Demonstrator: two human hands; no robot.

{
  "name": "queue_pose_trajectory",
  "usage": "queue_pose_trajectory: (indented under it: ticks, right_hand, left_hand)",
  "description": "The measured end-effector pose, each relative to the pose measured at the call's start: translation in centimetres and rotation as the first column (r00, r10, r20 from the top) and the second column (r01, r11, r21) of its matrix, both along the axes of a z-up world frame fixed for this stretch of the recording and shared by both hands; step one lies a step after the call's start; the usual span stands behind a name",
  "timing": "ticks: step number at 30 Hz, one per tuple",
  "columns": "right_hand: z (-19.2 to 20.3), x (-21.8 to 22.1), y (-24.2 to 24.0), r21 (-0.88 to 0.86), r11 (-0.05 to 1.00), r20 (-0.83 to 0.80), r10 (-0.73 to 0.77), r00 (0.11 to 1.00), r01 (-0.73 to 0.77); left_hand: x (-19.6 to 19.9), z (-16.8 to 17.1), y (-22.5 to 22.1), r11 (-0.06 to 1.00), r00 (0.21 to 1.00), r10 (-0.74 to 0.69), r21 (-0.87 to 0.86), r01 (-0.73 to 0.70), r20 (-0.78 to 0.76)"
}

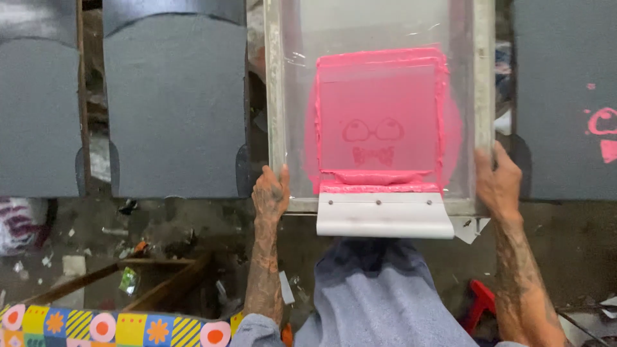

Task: Screen printing a pink design onto multiple shirts using a squeegee and a screen frame.

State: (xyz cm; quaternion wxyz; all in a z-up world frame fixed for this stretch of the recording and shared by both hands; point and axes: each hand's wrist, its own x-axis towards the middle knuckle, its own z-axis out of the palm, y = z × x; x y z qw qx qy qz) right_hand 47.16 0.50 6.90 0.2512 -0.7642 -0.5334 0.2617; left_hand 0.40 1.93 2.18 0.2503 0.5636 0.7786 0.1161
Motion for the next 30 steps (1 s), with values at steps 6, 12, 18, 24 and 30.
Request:
queue_pose_trajectory:
  ticks: [6, 12, 18, 24, 30]
  right_hand:
    - [1.6, -1.0, 1.7, 0.026, 0.999, -0.079, 0.048, 0.996, -0.046]
    - [1.3, 0.4, 0.9, 0.018, 0.978, 0.524, 0.167, 0.835, -0.207]
    - [7.6, -11.3, -6.7, -0.271, 0.543, 0.517, 0.779, 0.356, -0.795]
    - [3.3, -10.9, -5.6, -0.255, 0.543, 0.643, 0.714, 0.279, -0.8]
    - [7.2, -9.9, 2.1, -0.349, 0.49, 0.483, 0.825, 0.294, -0.799]
  left_hand:
    - [0.1, -1.0, 2.1, 0.997, 0.996, 0.037, -0.068, -0.032, 0.078]
    - [0.2, 0.0, 1.1, 0.998, 0.994, 0.066, -0.021, -0.064, 0.087]
    - [0.2, -0.7, 1.4, 0.993, 0.982, 0.086, 0.063, -0.097, 0.167]
    - [0.8, 1.2, 0.7, 0.995, 0.992, 0.08, 0.046, -0.084, 0.095]
    - [1.5, 3.4, 1.2, 0.991, 0.978, 0.033, 0.134, -0.005, -0.205]
